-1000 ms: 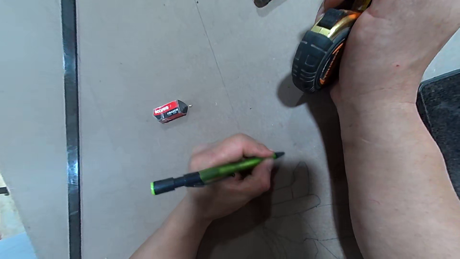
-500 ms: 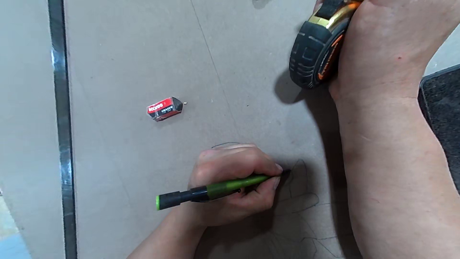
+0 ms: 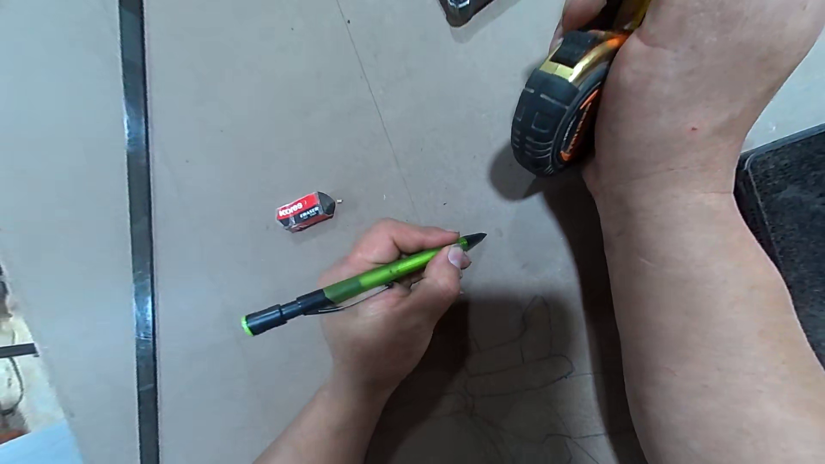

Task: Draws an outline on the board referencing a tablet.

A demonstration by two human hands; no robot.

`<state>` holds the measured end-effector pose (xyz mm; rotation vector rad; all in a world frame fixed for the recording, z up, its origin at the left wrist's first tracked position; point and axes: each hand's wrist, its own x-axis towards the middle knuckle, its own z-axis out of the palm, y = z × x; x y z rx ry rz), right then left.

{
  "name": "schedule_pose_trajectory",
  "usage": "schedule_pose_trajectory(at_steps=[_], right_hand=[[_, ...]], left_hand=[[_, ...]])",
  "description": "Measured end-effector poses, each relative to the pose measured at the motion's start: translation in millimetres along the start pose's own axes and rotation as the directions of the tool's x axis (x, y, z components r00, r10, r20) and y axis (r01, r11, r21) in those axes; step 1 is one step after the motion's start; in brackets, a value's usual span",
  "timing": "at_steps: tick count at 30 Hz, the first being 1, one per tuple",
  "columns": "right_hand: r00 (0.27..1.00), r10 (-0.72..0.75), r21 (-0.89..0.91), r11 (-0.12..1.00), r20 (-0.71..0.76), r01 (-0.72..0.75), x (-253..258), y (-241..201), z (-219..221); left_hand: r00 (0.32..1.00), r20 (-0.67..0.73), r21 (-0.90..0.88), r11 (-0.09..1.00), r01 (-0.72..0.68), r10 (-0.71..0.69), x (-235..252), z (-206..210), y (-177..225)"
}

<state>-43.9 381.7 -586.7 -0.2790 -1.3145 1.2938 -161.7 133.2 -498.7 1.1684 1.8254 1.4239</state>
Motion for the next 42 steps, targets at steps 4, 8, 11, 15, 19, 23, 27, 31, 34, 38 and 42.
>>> schedule_pose_trajectory(at_steps=[4, 8, 11, 15, 19, 23, 27, 31, 34, 38, 42], right_hand=[[0.773, 0.426, -0.113, 0.84, -0.471, -0.531, 12, -4, 8], [0.982, 0.15, -0.193, 0.967, -0.111, -0.169, -9, 47, -47], [0.971, 0.183, -0.283, 0.933, -0.155, -0.222, -12, 47, -49], [0.97, 0.186, -0.373, 0.898, -0.16, -0.233, -16, 49, -52], [0.967, 0.175, -0.477, 0.844, -0.184, -0.244, -20, 50, -55], [0.965, 0.176, -0.598, 0.759, -0.193, -0.258, -24, 48, -58], [0.967, 0.178, -0.592, 0.765, -0.185, -0.254, -24, 48, -60], [0.973, 0.175, -0.658, 0.717, -0.152, -0.232, -27, 47, -63], [0.973, 0.194, -0.722, 0.655, -0.125, -0.223, -29, 45, -65], [0.966, 0.218, -0.571, 0.78, -0.136, -0.257, -29, 47, -65], [0.967, 0.227, -0.54, 0.803, -0.117, -0.254, -29, 48, -66]], left_hand=[[1.0, -0.011, -0.005, 1.0, -0.001, 0.001, 0, 1, -1], [1.0, -0.018, 0.014, 1.0, -0.01, 0.01, 0, 2, -1], [1.0, -0.008, 0.057, 0.998, -0.025, 0.025, 0, 1, -1], [0.999, 0.008, 0.077, 0.996, -0.048, 0.047, 0, 0, -2], [0.998, 0.029, 0.051, 0.997, -0.064, 0.063, -1, 0, -3], [0.996, 0.049, 0.048, 0.996, -0.076, 0.073, -2, -1, -3], [0.995, 0.066, 0.052, 0.995, -0.083, 0.08, -3, -1, -3], [0.99, 0.094, 0.057, 0.993, -0.107, 0.102, -5, -3, -3], [0.988, 0.109, 0.074, 0.99, -0.12, 0.112, -6, -3, -3], [0.986, 0.121, 0.085, 0.988, -0.126, 0.115, -8, -3, -3], [0.978, 0.152, 0.08, 0.985, -0.154, 0.14, -10, -3, -3]])
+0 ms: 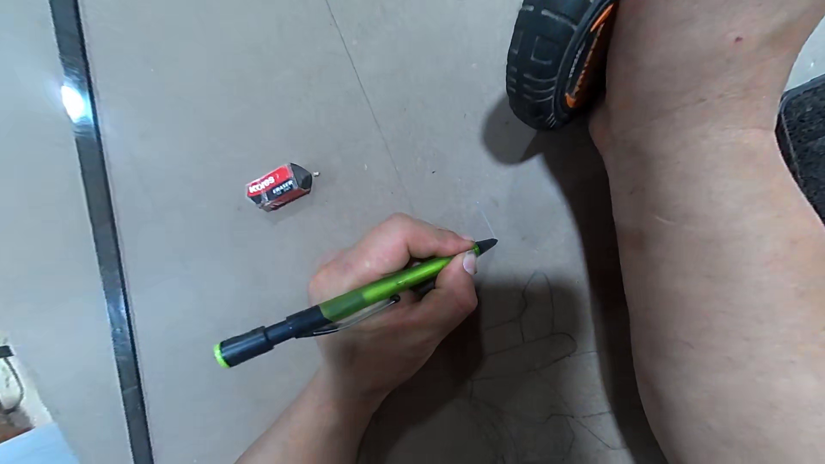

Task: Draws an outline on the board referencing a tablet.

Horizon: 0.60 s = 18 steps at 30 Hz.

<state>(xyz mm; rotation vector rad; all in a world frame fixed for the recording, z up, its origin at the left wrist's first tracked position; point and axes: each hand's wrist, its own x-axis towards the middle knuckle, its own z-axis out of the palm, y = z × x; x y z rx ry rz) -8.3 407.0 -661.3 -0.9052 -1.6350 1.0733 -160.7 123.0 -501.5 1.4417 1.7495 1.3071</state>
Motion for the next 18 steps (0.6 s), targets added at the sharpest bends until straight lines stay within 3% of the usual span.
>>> schedule_pose_trajectory(at_steps=[4, 9, 18], right_hand=[[1.0, -0.024, -0.103, 0.994, -0.008, 0.023, 1, 3, -1], [0.999, -0.002, -0.052, 0.999, -0.038, 0.0, 4, 8, 2], [1.0, -0.014, -0.168, 0.986, 0.01, 0.015, 3, 14, 2]], left_hand=[[1.0, 0.023, 0.003, 1.0, -0.01, 0.01, -3, -1, 0], [0.998, 0.056, 0.01, 1.0, -0.023, 0.022, -5, -1, 1], [0.99, 0.119, 0.065, 0.994, -0.085, 0.076, -9, -1, 4]])
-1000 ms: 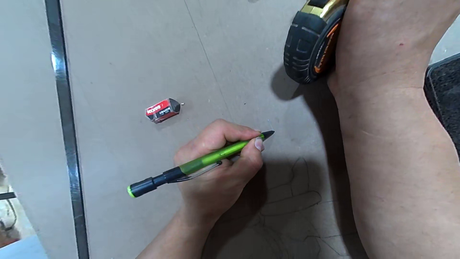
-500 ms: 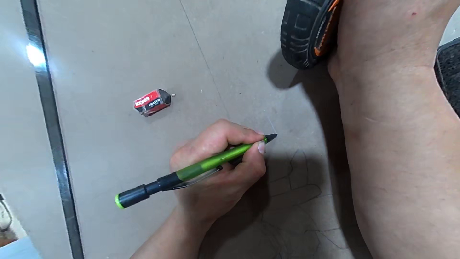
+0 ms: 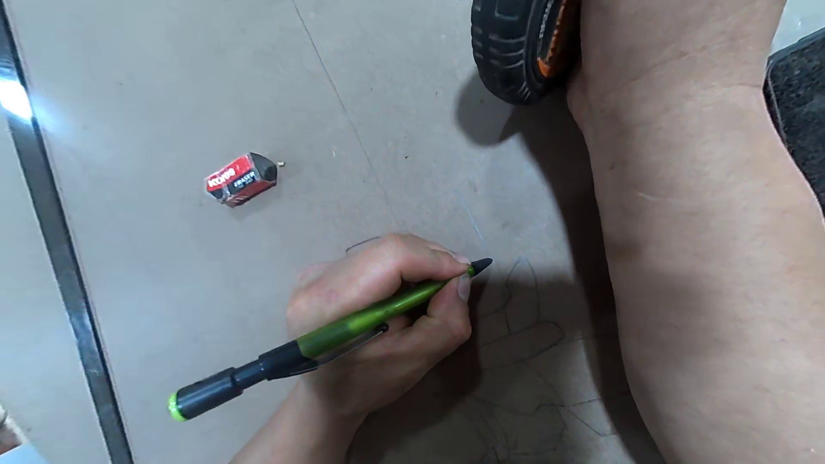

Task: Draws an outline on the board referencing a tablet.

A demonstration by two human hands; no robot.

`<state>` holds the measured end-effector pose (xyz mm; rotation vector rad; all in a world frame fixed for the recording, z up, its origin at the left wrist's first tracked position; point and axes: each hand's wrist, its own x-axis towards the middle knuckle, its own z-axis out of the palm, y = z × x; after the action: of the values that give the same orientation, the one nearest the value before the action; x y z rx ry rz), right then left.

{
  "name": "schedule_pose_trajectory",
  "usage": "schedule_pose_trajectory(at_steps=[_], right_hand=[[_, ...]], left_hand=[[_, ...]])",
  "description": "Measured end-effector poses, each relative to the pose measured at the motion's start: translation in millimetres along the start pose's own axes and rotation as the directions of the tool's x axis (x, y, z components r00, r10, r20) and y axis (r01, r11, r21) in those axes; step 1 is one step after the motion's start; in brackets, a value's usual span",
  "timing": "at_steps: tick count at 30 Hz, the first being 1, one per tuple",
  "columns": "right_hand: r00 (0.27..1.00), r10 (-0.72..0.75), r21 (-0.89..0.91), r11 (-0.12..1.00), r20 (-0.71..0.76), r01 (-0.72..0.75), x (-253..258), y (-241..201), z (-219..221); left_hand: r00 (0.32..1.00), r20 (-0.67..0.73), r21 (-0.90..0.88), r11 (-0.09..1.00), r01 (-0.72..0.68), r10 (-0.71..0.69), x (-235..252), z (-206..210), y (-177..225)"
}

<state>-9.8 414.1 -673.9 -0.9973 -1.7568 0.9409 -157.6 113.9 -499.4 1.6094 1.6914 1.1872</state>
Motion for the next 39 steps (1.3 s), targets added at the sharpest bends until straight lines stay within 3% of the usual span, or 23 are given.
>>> schedule_pose_trajectory(at_steps=[6, 10, 12, 18, 25, 29, 33, 37, 39], right_hand=[[1.0, -0.024, -0.127, 0.992, 0.019, 0.026, -1.8, 1.2, -2.4], [0.991, -0.097, -0.438, 0.89, 0.093, 0.128, -3.1, 1.9, -9.3], [0.991, -0.104, -0.472, 0.871, 0.09, 0.134, -2.5, 1.9, -8.7], [0.996, -0.068, -0.318, 0.945, 0.052, 0.081, -1.9, 2.8, -4.3], [0.998, -0.046, -0.266, 0.962, 0.043, 0.055, -1.2, 3.0, -4.6], [0.997, -0.075, -0.31, 0.947, 0.037, 0.082, -2.9, 2.8, -5.0], [0.994, -0.096, -0.366, 0.925, 0.049, 0.107, -3.2, 2.7, -5.8], [0.999, -0.035, -0.083, 0.996, 0.002, 0.035, -0.7, 2.8, -1.6], [0.999, -0.039, -0.127, 0.991, 0.022, 0.042, -1.0, 2.4, -3.2]], left_hand=[[0.999, 0.045, -0.008, 1.0, -0.001, 0.001, -3.9, 0.3, 2.0], [0.997, 0.074, -0.027, 0.999, -0.026, 0.028, -4.1, -0.1, 1.2], [0.997, 0.071, -0.039, 0.999, -0.022, 0.025, -4.6, 0.3, 1.0], [0.996, 0.089, -0.037, 0.999, -0.03, 0.033, -5.9, 0.7, 0.4], [1.0, -0.004, -0.033, 0.999, 0.018, -0.019, -4.6, 3.0, 0.8], [0.996, 0.083, -0.033, 0.999, -0.019, 0.021, -5.4, -0.1, 0.4], [1.0, 0.02, -0.017, 1.0, 0.023, -0.023, -5.1, 2.1, 1.8], [0.996, -0.066, -0.028, 0.998, 0.06, -0.062, -3.5, 4.5, 1.3], [0.996, -0.062, -0.032, 0.998, 0.059, -0.06, -2.8, 4.1, 0.9]])
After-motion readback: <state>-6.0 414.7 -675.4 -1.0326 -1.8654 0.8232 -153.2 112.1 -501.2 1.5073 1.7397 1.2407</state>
